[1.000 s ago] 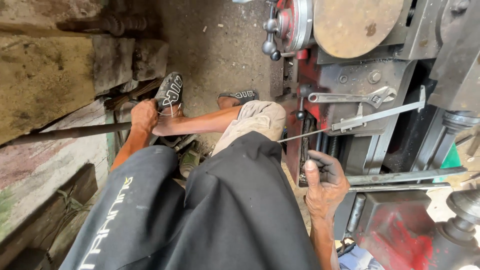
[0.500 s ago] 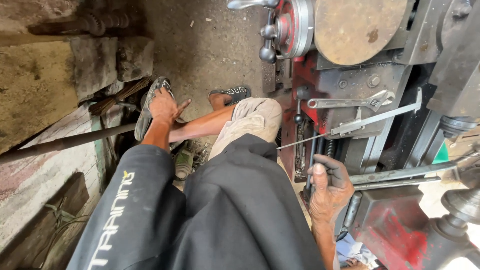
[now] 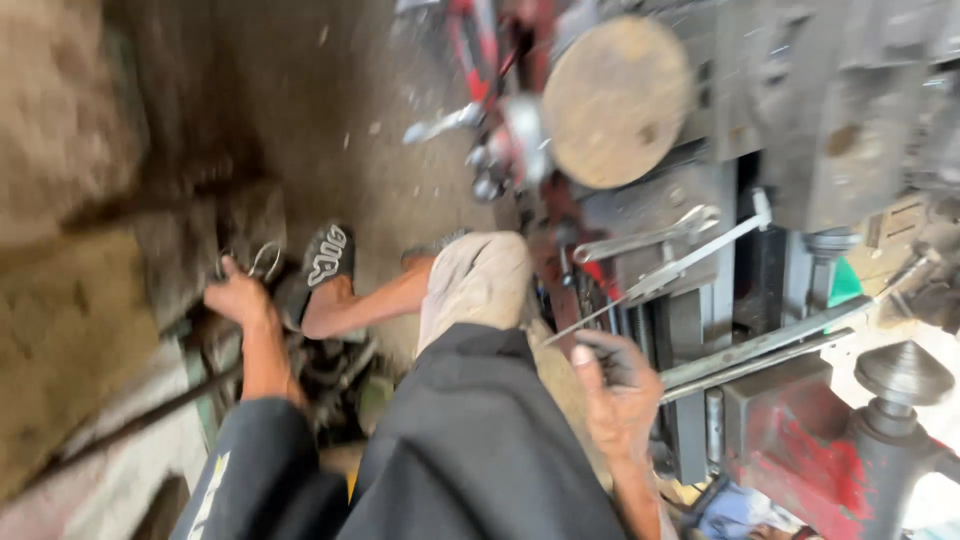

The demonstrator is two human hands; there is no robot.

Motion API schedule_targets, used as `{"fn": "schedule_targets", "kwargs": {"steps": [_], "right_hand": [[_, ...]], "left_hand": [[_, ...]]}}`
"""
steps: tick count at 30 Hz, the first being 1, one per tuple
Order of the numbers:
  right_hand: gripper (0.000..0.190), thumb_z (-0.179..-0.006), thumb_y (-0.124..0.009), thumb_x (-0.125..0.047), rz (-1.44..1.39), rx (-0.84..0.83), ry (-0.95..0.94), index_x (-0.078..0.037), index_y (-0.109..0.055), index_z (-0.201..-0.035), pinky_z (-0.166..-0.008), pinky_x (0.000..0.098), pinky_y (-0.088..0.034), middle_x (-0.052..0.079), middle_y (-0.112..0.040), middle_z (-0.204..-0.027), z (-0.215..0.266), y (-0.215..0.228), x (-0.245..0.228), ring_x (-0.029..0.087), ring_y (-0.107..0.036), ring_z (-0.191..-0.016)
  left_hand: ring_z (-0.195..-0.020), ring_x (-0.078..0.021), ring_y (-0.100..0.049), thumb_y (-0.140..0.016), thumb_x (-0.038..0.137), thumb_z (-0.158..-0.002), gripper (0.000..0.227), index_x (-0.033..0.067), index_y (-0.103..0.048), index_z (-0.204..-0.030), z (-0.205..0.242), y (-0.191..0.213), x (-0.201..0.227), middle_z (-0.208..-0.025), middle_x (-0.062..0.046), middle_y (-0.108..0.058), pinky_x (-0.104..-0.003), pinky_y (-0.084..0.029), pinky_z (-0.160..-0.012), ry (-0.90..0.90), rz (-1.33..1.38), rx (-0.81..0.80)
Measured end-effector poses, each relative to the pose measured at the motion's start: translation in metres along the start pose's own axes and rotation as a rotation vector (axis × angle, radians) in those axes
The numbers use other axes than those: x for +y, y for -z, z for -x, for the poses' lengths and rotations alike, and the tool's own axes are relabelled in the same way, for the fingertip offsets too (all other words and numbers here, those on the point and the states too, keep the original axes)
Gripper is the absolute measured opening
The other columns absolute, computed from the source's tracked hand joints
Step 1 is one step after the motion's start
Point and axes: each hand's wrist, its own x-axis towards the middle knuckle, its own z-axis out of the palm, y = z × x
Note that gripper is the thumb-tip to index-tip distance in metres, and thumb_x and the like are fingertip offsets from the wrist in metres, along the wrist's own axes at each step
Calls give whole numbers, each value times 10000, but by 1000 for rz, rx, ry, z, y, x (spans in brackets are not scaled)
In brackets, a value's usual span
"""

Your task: The person operates a metal lathe, turning a cylindrical metal workpiece mounted in the chuck. They use both hands to manipulate the handwheels and levers, adjusting the tool carriage and cross-slide while the workpiece rotates. The person briefly picks up a thin metal rod from the floor and returns it to the machine area.

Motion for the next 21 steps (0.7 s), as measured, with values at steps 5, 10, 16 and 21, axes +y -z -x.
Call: {"fn": "schedule_targets", "kwargs": {"steps": [5, 10, 16, 21], "right_hand": [[308, -873, -738, -357, 55, -32, 38, -152, -776, -1100, -694, 223, -560, -6, -778, -891, -12, -19, -47, 78, -706, -761], [1049, -805, -766, -424, -268, -618, 58, -148, -182, -1632, -1115, 422, -478, 132, -430, -1620, -29, -25, -121, 268, -589, -1324], [227, -1005, -630, -250, -377, -414, -73, -64, -747, -1064, -581, 275, -625, 59, -786, -875, -45, 47, -134, 139, -740, -631], [321, -1027, -580, -529, 185, 402, -167, -260, -738, -1107, -772, 315, -554, -65, -748, -1014, -102, 210, -80, 122, -687, -867]], "left_hand": [[-799, -164, -458, -691, 424, -916, 407, 28, -704, -1011, 72, 94, 330, -803, -84, -567, -384, -438, -715, -330, -244, -909], [-558, -172, -562, -899, 83, -782, 172, -11, -755, -793, 166, 120, 469, -652, -87, -617, -328, -535, -477, -136, -293, -1979], [-905, -279, -794, -837, 177, -705, 776, 10, -570, -1414, 164, 98, 554, -1129, -212, -804, -390, -595, -801, -228, 123, -2197], [-889, -269, -558, -637, 537, -911, 541, 30, -606, -1098, 123, 30, 525, -970, -138, -652, -432, -436, -808, -727, -473, -1393]]}}
